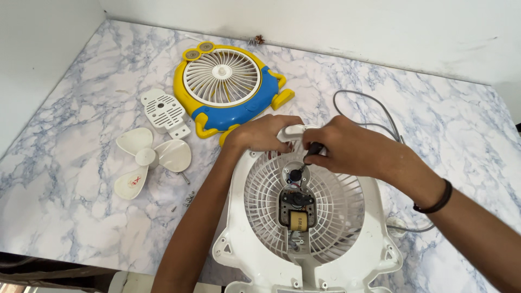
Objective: The person uses a screwdriver to tighten screws on the motor housing of a disassembled electric fan. The fan blades, screws, and a second assembled fan are visible on the table. The person repeatedly adjusts and secures the motor housing screws.
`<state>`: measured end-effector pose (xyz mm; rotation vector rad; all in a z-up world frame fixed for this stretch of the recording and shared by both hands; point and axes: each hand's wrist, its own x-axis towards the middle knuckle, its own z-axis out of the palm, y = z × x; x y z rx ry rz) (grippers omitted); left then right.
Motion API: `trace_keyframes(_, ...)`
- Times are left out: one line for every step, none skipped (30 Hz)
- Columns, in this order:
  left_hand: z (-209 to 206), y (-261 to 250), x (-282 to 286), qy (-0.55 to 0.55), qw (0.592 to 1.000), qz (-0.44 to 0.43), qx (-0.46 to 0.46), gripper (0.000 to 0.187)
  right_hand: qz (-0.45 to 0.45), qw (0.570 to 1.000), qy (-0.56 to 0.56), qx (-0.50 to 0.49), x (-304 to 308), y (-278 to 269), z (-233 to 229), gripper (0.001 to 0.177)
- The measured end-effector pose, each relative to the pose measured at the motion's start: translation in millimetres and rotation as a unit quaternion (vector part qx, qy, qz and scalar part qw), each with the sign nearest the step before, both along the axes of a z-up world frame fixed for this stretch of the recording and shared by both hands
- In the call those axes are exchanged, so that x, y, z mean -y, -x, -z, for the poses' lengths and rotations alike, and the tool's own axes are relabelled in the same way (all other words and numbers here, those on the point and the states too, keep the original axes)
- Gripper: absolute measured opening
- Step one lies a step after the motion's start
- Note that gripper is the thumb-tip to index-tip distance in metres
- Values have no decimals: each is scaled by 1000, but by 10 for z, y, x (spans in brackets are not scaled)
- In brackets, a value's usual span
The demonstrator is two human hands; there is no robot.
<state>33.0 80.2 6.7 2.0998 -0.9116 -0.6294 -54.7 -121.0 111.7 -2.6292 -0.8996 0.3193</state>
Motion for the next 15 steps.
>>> trace_keyframes(-1, -8, 4, -5, 1000, 4, -4, 58, 34, 999, 5, -10, 11, 0, 3, 19)
trace_keyframes(5, -18, 10, -2, 1000, 6, 0, 59, 69, 997, 11, -20, 25, 3, 13, 24)
trace_keyframes(19, -24, 12, 1, 1000, 8, 5, 59, 85, 996, 7, 5, 34, 15, 35, 27)
trace_keyframes(38, -29, 9, 4, 1000, 9, 10, 60, 101, 994, 4, 30, 34, 32, 71, 30)
trace_keyframes(61, -34, 6, 11, 1000, 14, 18, 61, 117, 992, 0, 55, 39, 49, 110, 34)
trace_keyframes(80, -42, 1, 17, 999, 17, 25, 62, 115, 990, -13, 81, 43, 60, 155, 32)
trace_keyframes(96, -58, -2, 24, 999, 21, 33, 63, 112, 988, -25, 107, 42, 69, 213, 30)
trace_keyframes(117, -68, -6, 30, 999, 20, 41, 67, 110, 984, -38, 132, 48, 77, 282, 28)
trace_keyframes(134, -77, -8, 37, 998, 20, 48, 70, 73, 982, -138, 103, 66, 71, 351, 28)
trace_keyframes(145, -84, -13, 43, 997, 16, 55, 74, 33, 969, -237, 70, 84, 50, 422, 29)
trace_keyframes(146, -93, -11, 49, 997, 18, 59, 73, -8, 943, -332, 37, 104, 24, 498, 30)
trace_keyframes(147, -87, -14, 53, 997, 18, 61, 72, 16, 927, -370, -55, 121, 3, 586, 27)
trace_keyframes(141, -70, -16, 57, 996, 19, 63, 70, 39, 902, -404, -147, 137, -19, 675, 25)
trace_keyframes(116, -53, -20, 43, 997, 9, 70, 71, 59, 868, -433, -235, 143, -56, 754, 24)
trace_keyframes(82, -32, -17, 29, 997, 0, 78, 71, 58, 866, -432, -244, 163, -80, 816, 29)
